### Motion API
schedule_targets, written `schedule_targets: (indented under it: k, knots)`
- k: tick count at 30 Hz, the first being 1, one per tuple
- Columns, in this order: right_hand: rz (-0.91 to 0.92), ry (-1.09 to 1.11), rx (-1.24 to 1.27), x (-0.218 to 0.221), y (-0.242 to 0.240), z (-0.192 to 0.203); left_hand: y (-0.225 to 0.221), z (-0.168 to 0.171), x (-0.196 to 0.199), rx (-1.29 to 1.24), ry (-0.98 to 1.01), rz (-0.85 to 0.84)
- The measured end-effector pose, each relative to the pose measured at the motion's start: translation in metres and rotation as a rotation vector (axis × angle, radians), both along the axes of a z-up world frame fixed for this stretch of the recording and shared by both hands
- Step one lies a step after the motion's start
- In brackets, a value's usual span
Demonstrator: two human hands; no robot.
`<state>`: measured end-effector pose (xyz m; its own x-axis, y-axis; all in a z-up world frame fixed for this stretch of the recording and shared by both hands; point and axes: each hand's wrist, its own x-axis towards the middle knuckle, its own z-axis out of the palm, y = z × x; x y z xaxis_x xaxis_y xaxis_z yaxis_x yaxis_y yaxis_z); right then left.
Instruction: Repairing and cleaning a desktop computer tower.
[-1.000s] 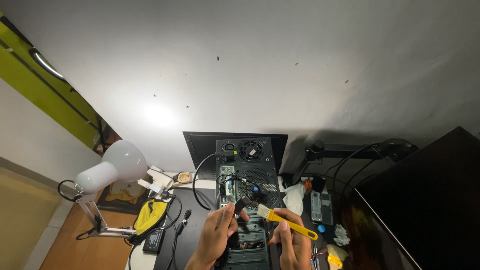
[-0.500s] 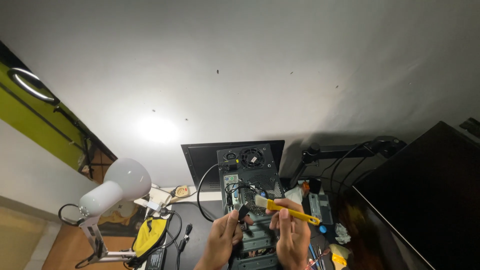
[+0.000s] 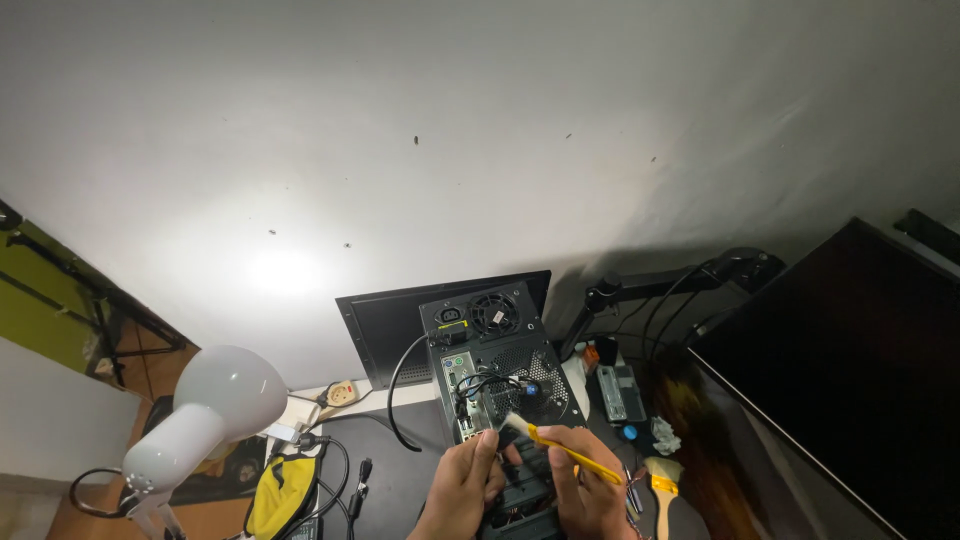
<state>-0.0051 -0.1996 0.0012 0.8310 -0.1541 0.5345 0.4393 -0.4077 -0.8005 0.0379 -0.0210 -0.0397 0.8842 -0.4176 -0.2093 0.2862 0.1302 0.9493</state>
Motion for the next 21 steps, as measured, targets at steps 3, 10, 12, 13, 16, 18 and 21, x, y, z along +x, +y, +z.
schedule_targets:
  k: [3,10,12,13,16,18,21]
  knots:
    - [-0.104,0.055,-0.054,-0.004,0.000,-0.001,0.000,-0.004,0.002,0.063,-0.001,-0.018]
    - [-0.105,-0.041,-0.118,-0.004,-0.004,-0.013,-0.001,-0.002,0.003,0.140,0.008,-0.056]
    - [-0.227,0.062,0.079,-0.007,-0.006,-0.027,-0.002,0.000,0.000,0.099,-0.010,-0.025]
    - [-0.228,0.060,0.077,-0.006,-0.003,-0.014,-0.003,0.002,0.001,0.096,-0.013,-0.026]
    - [-0.153,-0.119,-0.092,-0.004,0.004,0.008,-0.007,0.004,-0.003,0.107,-0.005,0.010]
    - [-0.145,0.070,-0.019,-0.001,0.003,0.007,-0.010,0.003,-0.003,0.113,-0.009,0.066]
    - [-0.274,0.148,0.093,0.001,-0.009,-0.024,-0.012,0.001,-0.002,0.188,-0.040,0.076]
